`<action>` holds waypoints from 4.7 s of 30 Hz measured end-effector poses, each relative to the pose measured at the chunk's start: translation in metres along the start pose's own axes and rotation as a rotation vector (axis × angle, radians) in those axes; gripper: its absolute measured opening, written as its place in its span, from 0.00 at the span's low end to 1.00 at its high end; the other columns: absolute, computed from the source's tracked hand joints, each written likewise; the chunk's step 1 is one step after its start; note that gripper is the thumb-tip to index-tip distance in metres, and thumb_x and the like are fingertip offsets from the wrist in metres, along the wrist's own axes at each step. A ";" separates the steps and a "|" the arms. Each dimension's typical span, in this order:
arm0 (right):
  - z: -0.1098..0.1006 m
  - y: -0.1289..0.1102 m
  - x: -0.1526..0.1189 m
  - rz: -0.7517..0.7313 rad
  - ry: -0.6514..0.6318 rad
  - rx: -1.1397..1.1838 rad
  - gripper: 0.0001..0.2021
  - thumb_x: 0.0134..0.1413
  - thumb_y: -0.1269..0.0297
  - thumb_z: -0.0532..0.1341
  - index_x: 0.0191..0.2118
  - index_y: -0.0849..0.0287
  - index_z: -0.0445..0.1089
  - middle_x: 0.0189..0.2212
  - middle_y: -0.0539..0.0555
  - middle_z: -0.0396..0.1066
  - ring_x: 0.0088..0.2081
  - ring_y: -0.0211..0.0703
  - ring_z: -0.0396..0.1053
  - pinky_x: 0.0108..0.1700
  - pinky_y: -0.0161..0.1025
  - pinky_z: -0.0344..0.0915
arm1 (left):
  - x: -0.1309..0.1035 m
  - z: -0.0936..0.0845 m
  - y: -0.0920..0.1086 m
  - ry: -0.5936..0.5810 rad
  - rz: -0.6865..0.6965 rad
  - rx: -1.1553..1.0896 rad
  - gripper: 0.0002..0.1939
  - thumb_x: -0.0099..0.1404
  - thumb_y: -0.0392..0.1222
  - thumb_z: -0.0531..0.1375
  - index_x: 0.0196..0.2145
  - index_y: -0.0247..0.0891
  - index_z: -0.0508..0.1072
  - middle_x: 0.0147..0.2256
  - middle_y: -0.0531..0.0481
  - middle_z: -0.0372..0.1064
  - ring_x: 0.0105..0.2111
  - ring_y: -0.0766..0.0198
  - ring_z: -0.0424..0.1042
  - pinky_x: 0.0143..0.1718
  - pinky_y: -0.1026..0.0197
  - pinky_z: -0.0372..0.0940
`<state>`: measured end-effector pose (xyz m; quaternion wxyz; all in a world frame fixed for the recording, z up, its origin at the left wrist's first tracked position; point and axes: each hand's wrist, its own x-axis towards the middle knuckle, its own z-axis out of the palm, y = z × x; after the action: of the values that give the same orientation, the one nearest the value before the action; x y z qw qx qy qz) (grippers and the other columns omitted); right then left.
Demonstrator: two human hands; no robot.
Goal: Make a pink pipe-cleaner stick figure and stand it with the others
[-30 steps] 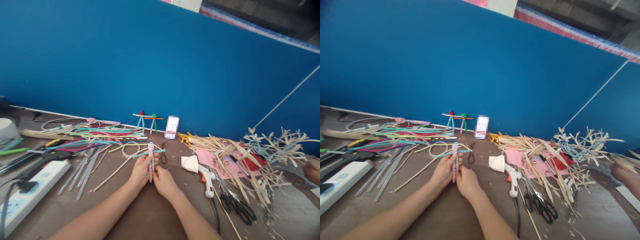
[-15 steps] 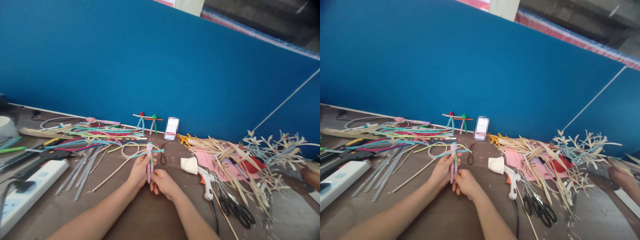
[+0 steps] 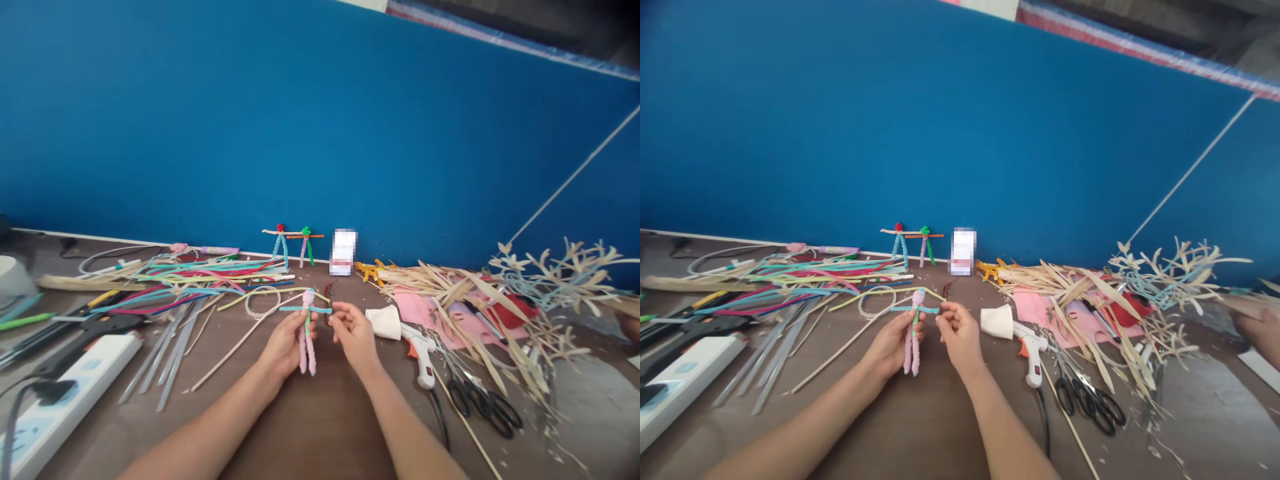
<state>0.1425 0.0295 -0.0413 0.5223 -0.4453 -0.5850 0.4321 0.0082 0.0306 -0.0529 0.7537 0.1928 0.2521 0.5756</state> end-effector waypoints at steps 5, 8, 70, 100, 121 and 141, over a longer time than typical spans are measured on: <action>0.000 0.005 -0.002 -0.035 0.036 -0.072 0.10 0.46 0.62 0.56 0.35 0.60 0.62 0.23 0.50 0.63 0.20 0.32 0.60 0.19 0.30 0.58 | 0.000 -0.001 -0.003 -0.033 -0.007 0.061 0.04 0.54 0.35 0.57 0.27 0.30 0.69 0.21 0.51 0.64 0.18 0.74 0.61 0.21 0.70 0.61; 0.000 0.007 -0.002 -0.038 0.055 -0.117 0.09 0.47 0.60 0.55 0.33 0.60 0.62 0.23 0.51 0.64 0.21 0.34 0.61 0.20 0.31 0.59 | -0.001 -0.001 -0.004 -0.031 0.010 0.088 0.04 0.53 0.36 0.58 0.27 0.31 0.69 0.22 0.51 0.65 0.19 0.73 0.62 0.21 0.70 0.61; -0.100 -0.020 -0.079 0.276 0.532 -0.076 0.14 0.39 0.65 0.56 0.37 0.61 0.59 0.16 0.47 0.63 0.15 0.35 0.59 0.18 0.32 0.57 | -0.009 -0.005 -0.008 -0.079 -0.206 -0.037 0.03 0.49 0.35 0.60 0.24 0.34 0.69 0.24 0.52 0.65 0.13 0.81 0.47 0.11 0.77 0.46; -0.050 -0.026 -0.085 0.173 0.207 -0.312 0.10 0.41 0.71 0.53 0.34 0.58 0.56 0.32 0.53 0.69 0.33 0.40 0.68 0.34 0.34 0.61 | -0.009 -0.005 -0.013 -0.147 -0.151 0.073 0.06 0.49 0.37 0.62 0.27 0.34 0.70 0.25 0.52 0.65 0.13 0.82 0.49 0.10 0.78 0.46; -0.136 -0.012 -0.074 0.308 0.715 -0.216 0.15 0.40 0.61 0.55 0.38 0.59 0.57 0.27 0.51 0.67 0.17 0.35 0.62 0.16 0.32 0.55 | -0.008 -0.008 -0.012 -0.144 -0.164 0.100 0.07 0.49 0.37 0.62 0.27 0.33 0.69 0.25 0.53 0.65 0.13 0.83 0.50 0.11 0.78 0.47; -0.146 -0.007 -0.043 0.376 0.443 -1.148 0.14 0.39 0.55 0.58 0.30 0.61 0.69 0.31 0.61 0.67 0.31 0.48 0.66 0.28 0.38 0.56 | -0.009 -0.002 -0.018 -0.137 -0.042 0.297 0.07 0.50 0.37 0.61 0.28 0.33 0.69 0.25 0.51 0.66 0.14 0.79 0.51 0.12 0.74 0.44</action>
<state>0.2896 -0.0077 -0.0320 0.2246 -0.8277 -0.5132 0.0320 0.0189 0.0176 -0.0637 0.7441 0.3355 0.2865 0.5016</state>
